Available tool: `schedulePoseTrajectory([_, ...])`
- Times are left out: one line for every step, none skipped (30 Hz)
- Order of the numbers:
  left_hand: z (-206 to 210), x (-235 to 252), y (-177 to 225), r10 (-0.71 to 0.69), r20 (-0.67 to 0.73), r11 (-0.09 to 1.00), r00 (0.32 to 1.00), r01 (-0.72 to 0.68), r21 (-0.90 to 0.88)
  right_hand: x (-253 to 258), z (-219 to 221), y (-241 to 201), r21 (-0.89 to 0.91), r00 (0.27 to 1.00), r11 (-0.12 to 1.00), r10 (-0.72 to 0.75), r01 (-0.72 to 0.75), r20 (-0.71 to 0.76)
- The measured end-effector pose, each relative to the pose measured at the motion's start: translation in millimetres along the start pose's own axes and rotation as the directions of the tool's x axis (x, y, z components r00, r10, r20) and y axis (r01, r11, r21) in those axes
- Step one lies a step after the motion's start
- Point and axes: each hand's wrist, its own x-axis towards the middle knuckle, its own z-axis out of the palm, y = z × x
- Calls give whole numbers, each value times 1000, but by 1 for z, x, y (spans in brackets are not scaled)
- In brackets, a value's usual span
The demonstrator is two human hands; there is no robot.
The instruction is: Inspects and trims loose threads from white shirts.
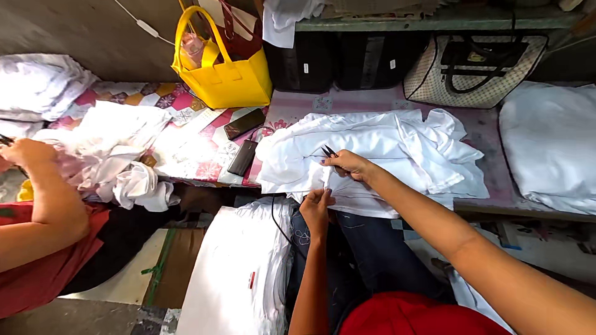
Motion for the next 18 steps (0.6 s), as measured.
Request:
schedulePoseTrajectory([-7,-5,1,-11,17,1000,1000,12,-16,-1,1,1,-18,1000,1000,3,-3,-7])
schedulePoseTrajectory([-14,-10,2,-31,38,999,999,32,-26,-2,1,2,-28,1000,1000,5,-5,-12])
schedulePoseTrajectory([-21,-14,3,-58,54,998,997,60,-33,-2,1,3,-42,1000,999,4,-4,-8])
schedulePoseTrajectory([-27,-18,5,-96,67,995,993,98,-29,-4,1,3,-65,1000,998,1,-1,-2])
schedulePoseTrajectory([-32,-20,7,-141,80,990,987,142,-7,-6,2,3,-95,1000,995,-8,8,-5])
schedulePoseTrajectory([-38,-21,10,-192,98,981,977,188,48,-9,4,2,-136,999,990,-27,24,-21])
schedulePoseTrajectory([-42,-21,13,-229,115,967,967,213,137,-14,7,-2,-194,997,980,-59,49,-48])
schedulePoseTrajectory([-45,-21,16,-242,122,951,963,210,225,-17,8,-3,-277,990,957,-112,85,-83])
schedulePoseTrajectory([-46,-20,17,-224,113,945,968,188,266,-20,8,-4,-354,981,928,-163,116,-107])
schedulePoseTrajectory([-42,-19,19,-187,93,957,978,160,244,-23,8,-5,-413,967,899,-219,147,-131])
schedulePoseTrajectory([-36,-16,20,-159,79,975,984,144,171,-29,7,-7,-448,954,878,-259,167,-153])
schedulePoseTrajectory([-28,-12,21,-151,86,986,985,144,83,-37,9,-9,-454,946,874,-276,172,-173])
schedulePoseTrajectory([-20,-8,21,-159,104,987,982,157,26,-46,11,-8,-445,937,877,-289,178,-194])
schedulePoseTrajectory([-13,-5,17,-164,112,986,980,164,14,-57,12,-4,-430,934,884,-292,183,-204])
schedulePoseTrajectory([-9,-3,13,-173,109,985,979,170,37,-68,12,0,-395,944,903,-265,172,-195])
schedulePoseTrajectory([-8,-3,10,-199,128,979,972,190,75,-78,10,3,-352,958,923,-226,153,-177])
schedulePoseTrajectory([-13,-3,9,-221,162,970,962,199,140,-87,6,2,-313,971,939,-195,144,-137])
schedulePoseTrajectory([-22,-4,9,-247,198,950,949,196,244,-93,1,1,-282,980,949,-176,142,-98])
